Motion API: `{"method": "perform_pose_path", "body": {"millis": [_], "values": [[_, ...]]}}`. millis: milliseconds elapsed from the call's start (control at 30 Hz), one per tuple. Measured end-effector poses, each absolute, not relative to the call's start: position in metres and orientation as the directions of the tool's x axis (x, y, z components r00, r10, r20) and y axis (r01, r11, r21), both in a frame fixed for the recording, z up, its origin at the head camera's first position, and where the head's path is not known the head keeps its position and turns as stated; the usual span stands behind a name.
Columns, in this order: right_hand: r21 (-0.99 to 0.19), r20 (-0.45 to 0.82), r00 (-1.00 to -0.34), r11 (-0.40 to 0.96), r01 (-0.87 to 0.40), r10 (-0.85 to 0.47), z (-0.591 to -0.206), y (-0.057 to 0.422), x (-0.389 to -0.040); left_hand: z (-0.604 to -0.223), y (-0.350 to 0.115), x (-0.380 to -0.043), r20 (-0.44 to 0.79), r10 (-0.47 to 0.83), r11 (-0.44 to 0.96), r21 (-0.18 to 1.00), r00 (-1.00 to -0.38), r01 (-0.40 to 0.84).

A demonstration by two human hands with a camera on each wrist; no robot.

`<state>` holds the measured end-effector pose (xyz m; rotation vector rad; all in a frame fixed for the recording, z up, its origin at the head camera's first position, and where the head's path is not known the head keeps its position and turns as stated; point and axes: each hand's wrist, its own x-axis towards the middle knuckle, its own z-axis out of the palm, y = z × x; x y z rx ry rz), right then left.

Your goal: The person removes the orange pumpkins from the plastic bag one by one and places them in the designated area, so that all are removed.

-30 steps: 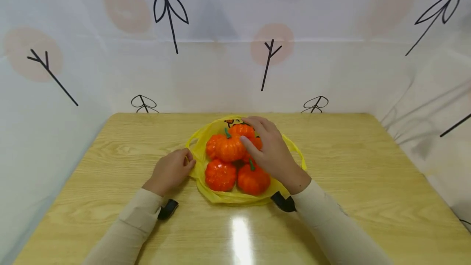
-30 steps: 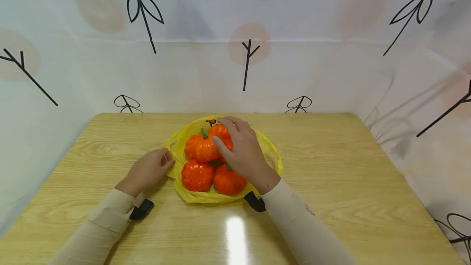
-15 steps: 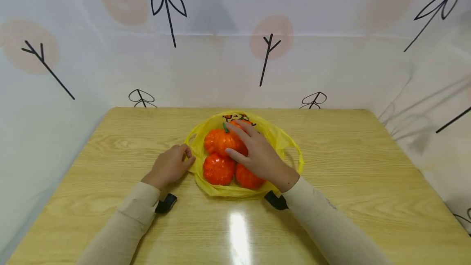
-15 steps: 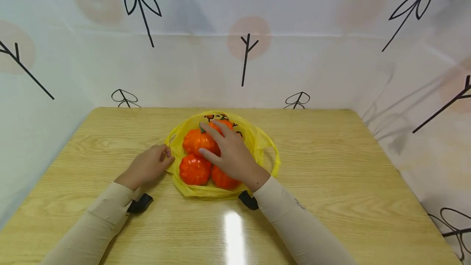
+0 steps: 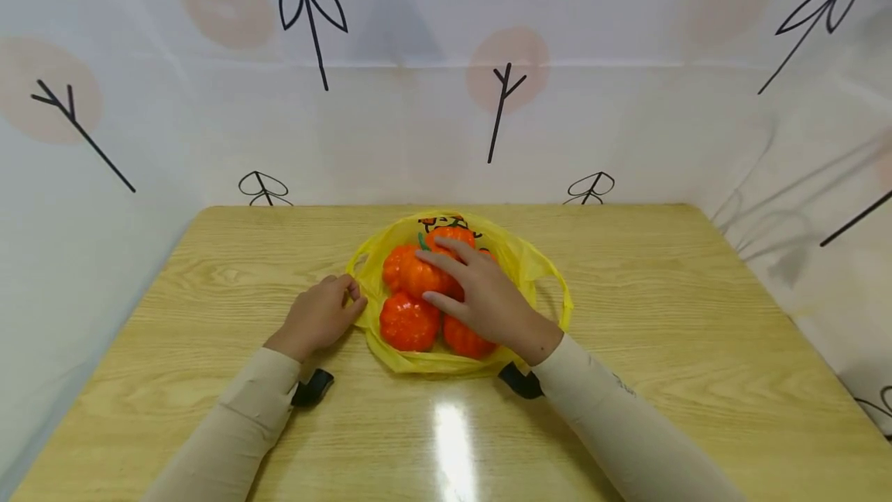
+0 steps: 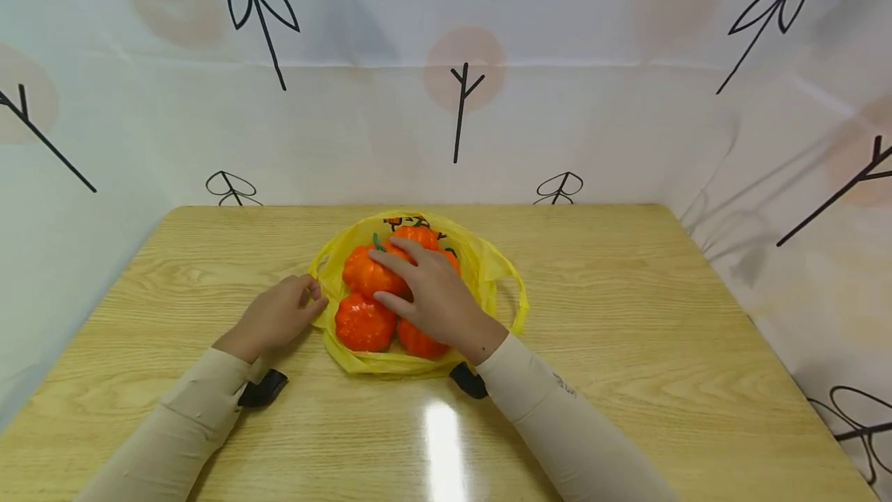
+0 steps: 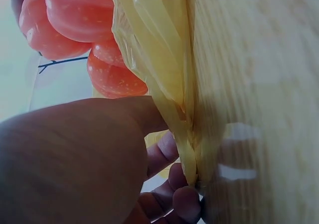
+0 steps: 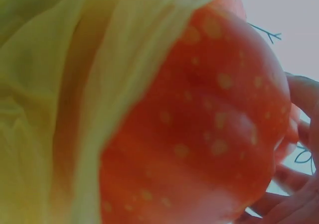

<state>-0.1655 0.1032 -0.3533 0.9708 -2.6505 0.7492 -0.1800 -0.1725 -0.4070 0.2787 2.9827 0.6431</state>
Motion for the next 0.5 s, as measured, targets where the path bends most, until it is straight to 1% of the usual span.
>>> {"method": "perform_pose_path", "body": {"millis": [300,500], "values": [[-0.363,0.520,-0.669,0.572,-0.736,-0.531,-0.351,0.112,-0.162,-0.407,-0.172,-0.179,-0.035,0.192,0.897,0.412,-0.981,0.161],[-0.346,0.568,-0.645,0.563,-0.750,-0.510,-0.348,0.118,-0.161,-0.407,-0.172,-0.180,-0.030,0.190,0.900,0.405,-0.981,0.162]]}}
